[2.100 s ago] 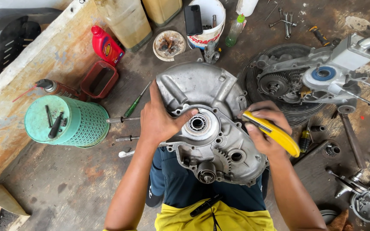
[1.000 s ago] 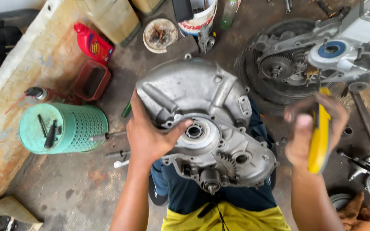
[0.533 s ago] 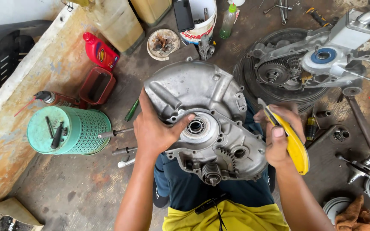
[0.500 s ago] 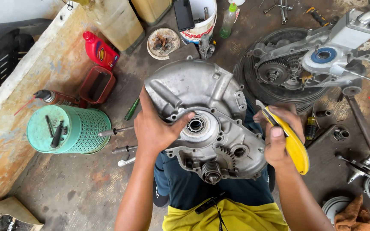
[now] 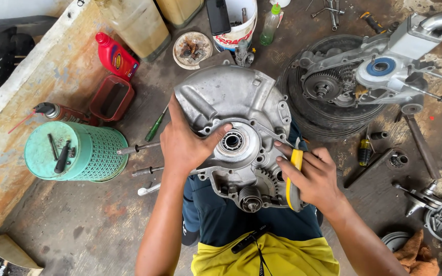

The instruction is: The person sits on the workshop floor with a motorcycle engine crankcase cover on their lap and scrapes old gasket material from its mating surface using a yellow utility knife. They rotate the cover to reach different edges, then scrape around the bearing bore and finally pick up a hex key.

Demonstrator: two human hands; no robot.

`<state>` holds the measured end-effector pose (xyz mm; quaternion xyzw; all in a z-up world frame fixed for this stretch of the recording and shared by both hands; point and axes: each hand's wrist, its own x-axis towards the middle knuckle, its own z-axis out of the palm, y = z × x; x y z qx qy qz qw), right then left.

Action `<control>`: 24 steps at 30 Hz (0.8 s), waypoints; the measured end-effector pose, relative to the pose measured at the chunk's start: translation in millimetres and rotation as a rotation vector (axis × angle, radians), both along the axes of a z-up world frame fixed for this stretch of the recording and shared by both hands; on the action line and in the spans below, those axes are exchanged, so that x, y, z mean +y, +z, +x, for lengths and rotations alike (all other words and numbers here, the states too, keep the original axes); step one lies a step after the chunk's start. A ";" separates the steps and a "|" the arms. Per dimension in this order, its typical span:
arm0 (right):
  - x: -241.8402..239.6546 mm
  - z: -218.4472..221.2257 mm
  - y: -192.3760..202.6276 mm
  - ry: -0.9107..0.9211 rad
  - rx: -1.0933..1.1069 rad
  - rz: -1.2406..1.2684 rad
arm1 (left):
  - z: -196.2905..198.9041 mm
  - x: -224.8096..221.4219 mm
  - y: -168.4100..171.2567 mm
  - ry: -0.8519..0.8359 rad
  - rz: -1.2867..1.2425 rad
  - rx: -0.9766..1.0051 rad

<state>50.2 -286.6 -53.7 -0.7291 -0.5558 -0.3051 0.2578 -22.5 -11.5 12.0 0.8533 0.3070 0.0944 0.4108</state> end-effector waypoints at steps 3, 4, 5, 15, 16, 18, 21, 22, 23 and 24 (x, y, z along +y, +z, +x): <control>6.6 -4.1 10.1 -0.073 -0.063 -0.067 | -2.0 -2.1 4.0 0.003 -0.019 0.013; 0.5 -4.5 -1.9 -0.073 -0.066 -0.067 | -1.9 -1.5 4.1 0.003 -0.018 0.011; -5.3 -4.9 -14.0 -0.062 0.024 0.018 | -1.8 -0.7 4.3 -0.001 -0.018 0.009; -14.8 4.8 -36.6 0.072 0.349 0.679 | -4.4 0.9 3.0 -0.025 -0.017 0.026; -11.1 3.1 -27.6 0.077 0.355 0.678 | -5.2 1.0 1.6 -0.018 -0.017 0.030; -3.4 1.0 -9.5 0.016 0.421 0.597 | -5.5 1.9 -0.6 -0.043 -0.014 -0.001; 1.1 -1.1 -16.9 -0.048 0.555 0.578 | -6.7 2.9 -0.7 -0.058 -0.007 -0.002; 1.9 -2.3 -16.0 -0.047 0.559 0.576 | -7.3 3.5 -0.6 -0.056 -0.008 0.001; 2.6 -3.3 -15.2 -0.048 0.573 0.576 | -7.7 3.9 -0.7 -0.064 -0.006 -0.009; 3.8 -2.8 -14.6 -0.048 0.585 0.579 | -6.6 4.6 -0.5 -0.072 -0.001 -0.022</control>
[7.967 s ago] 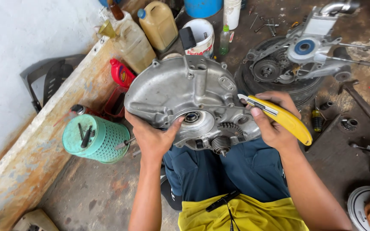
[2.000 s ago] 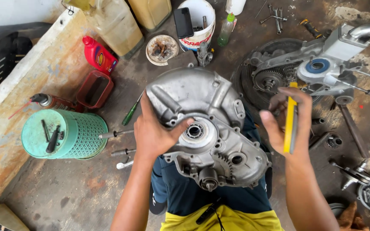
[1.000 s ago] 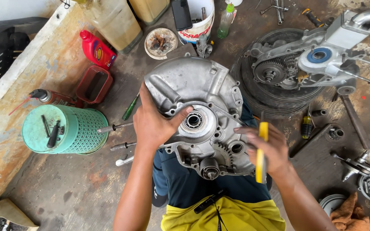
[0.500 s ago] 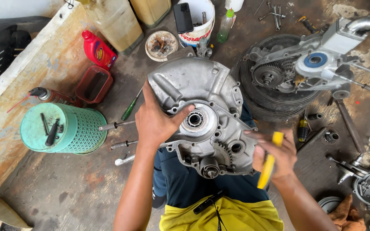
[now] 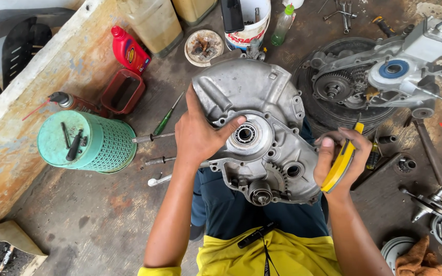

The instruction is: The person sits on the workshop floor with a motorcycle engine crankcase cover on their lap and scrapes old gasket material from its mating surface using a yellow utility knife. They rotate the cover to reach different edges, then scrape around the bearing bore and finally pick up a hex key.

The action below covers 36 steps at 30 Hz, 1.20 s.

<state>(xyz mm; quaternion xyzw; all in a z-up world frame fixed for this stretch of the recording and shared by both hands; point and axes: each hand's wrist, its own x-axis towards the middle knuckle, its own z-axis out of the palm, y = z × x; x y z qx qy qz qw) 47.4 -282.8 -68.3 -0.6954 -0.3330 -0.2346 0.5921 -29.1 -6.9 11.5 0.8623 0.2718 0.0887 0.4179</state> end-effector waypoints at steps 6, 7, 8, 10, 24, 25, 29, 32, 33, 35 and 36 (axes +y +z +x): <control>0.7 -1.9 -7.1 -0.037 -0.058 0.060 | -5.5 1.8 -1.7 -0.044 -0.008 -0.038; 6.5 -3.8 3.6 -0.034 -0.055 0.061 | -7.3 0.6 -0.7 -0.041 -0.007 -0.036; 11.9 -6.4 13.8 -0.066 -0.152 -0.081 | -9.7 -1.0 0.1 -0.053 0.014 -0.096; 11.7 -9.4 15.8 -0.094 -0.244 -0.222 | -17.7 -7.7 -3.6 -0.063 0.038 -0.151; 1.1 -4.5 -4.8 -0.083 -0.390 -0.356 | -71.2 -55.5 -54.3 -0.393 0.922 -0.412; 1.8 -3.7 -4.9 -0.085 -0.391 -0.353 | -69.2 -52.9 -51.6 -0.394 0.926 -0.414; -2.7 -4.6 -11.9 -0.093 -0.392 -0.335 | -67.4 -45.3 -43.6 -0.425 0.808 -0.532; -7.1 -8.3 -14.9 -0.097 -0.398 -0.313 | -68.6 -40.3 -30.9 -0.450 0.765 -0.551; -7.2 -8.5 -14.6 -0.100 -0.406 -0.298 | -68.0 -38.1 -24.9 -0.459 0.768 -0.558; -8.4 -8.6 -16.1 -0.091 -0.406 -0.276 | -72.1 -36.8 -34.0 -0.441 0.745 -0.565; -8.6 -8.8 -16.6 -0.080 -0.408 -0.257 | -74.3 -35.8 -38.4 -0.421 0.720 -0.573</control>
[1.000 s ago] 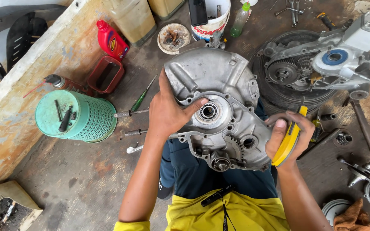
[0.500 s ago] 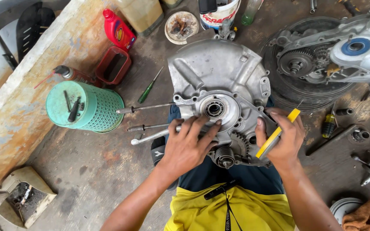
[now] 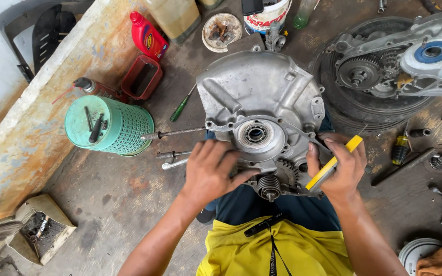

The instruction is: The person sits on the workshop floor with a motorcycle engine crankcase cover on their lap and scrapes old gasket material from its mating surface using a yellow utility knife. They rotate the cover to reach different edges, then scrape around the bearing bore and finally pick up a hex key.

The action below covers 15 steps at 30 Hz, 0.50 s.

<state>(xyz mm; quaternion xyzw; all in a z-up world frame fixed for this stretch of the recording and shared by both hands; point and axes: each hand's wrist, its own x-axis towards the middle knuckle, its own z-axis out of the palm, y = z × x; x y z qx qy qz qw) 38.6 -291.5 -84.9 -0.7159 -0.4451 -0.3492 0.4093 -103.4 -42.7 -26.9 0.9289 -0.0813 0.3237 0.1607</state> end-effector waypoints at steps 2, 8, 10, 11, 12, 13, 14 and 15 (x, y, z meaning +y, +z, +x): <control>0.3 1.1 2.1 0.006 -0.001 0.016 | -14.8 22.5 -26.3 0.114 -0.038 0.011; 3.7 0.9 4.7 0.014 0.012 0.043 | -26.9 38.6 -25.0 0.383 -0.347 0.098; 3.5 1.7 6.2 0.025 0.020 0.042 | -24.2 35.5 -17.0 0.397 -0.393 0.132; 3.2 2.8 6.5 0.015 -0.009 0.013 | -20.7 31.8 -3.7 0.378 -0.294 0.245; 1.6 4.2 6.9 0.006 -0.037 -0.017 | -17.5 26.4 9.5 0.361 -0.196 0.358; 3.4 2.4 9.7 0.013 -0.043 -0.012 | -17.8 27.6 8.9 0.368 -0.194 0.351; 3.0 -1.5 12.8 0.008 0.004 -0.018 | -18.2 27.9 7.7 0.339 -0.177 0.364; 2.2 -5.0 15.9 0.004 0.050 -0.024 | -18.1 27.9 6.4 0.311 -0.160 0.378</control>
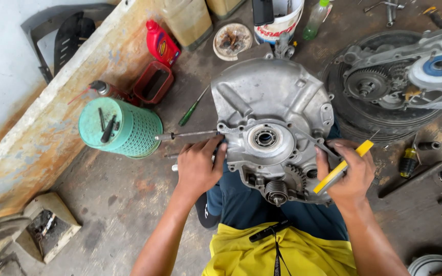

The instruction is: The person sits on the workshop floor with a motorcycle engine crankcase cover on their lap and scrapes old gasket material from its mating surface using a yellow utility knife. They rotate the cover to reach different edges, then scrape around the bearing bore and finally pick up a hex key.

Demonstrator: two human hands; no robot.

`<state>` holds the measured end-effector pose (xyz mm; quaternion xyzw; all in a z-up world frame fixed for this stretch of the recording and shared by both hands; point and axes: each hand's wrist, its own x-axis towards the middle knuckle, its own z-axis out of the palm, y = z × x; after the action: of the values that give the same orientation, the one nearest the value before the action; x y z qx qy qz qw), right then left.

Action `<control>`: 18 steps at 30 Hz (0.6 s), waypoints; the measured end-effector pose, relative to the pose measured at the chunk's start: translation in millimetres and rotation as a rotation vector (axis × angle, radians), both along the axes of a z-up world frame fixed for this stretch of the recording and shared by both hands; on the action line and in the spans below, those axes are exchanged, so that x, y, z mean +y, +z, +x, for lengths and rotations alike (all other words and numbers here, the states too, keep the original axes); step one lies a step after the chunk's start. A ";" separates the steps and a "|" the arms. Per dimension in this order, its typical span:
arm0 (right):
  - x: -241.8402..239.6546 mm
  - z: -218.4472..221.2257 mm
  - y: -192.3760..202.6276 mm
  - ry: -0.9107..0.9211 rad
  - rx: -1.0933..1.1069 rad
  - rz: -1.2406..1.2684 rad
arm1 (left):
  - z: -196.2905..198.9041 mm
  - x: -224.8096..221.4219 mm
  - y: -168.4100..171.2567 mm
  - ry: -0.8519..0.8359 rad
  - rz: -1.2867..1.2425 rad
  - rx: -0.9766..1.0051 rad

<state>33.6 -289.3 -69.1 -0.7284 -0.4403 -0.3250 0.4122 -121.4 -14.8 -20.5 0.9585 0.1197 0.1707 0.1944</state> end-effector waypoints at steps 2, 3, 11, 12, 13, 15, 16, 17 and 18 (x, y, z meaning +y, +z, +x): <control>-0.7 4.9 -2.8 -0.010 -0.012 0.022 | 0.4 3.5 7.4 -0.012 -0.002 -0.042; -2.1 2.7 -5.3 -0.007 -0.003 0.035 | -5.0 3.6 10.1 -0.011 -0.015 -0.065; 0.4 -8.4 1.9 -0.057 0.154 -0.024 | -46.5 22.2 -45.1 0.492 -0.316 -0.407; 0.5 -8.7 1.0 -0.068 0.152 -0.028 | -50.7 19.9 -50.7 0.595 -0.568 -0.502; 0.7 -8.1 1.7 -0.067 0.149 -0.031 | -52.6 22.2 -59.5 0.597 -0.571 -0.505; 1.9 -8.3 2.9 -0.074 0.153 -0.042 | -59.0 26.8 -76.9 0.397 -1.163 -0.604; 1.1 -9.0 3.3 -0.068 0.153 -0.046 | -59.6 29.1 -88.0 0.403 -1.164 -0.607; 1.0 -9.4 3.5 -0.076 0.160 -0.055 | -60.6 31.8 -98.3 0.350 -1.268 -0.700; 0.8 -9.8 3.9 -0.083 0.166 -0.064 | -61.6 34.4 -108.5 0.294 -1.369 -0.794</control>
<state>23.8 -288.4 -65.2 -0.7833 -0.3839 -0.2661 0.4102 -183.0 19.6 -129.0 0.4689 0.2448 0.4113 0.7423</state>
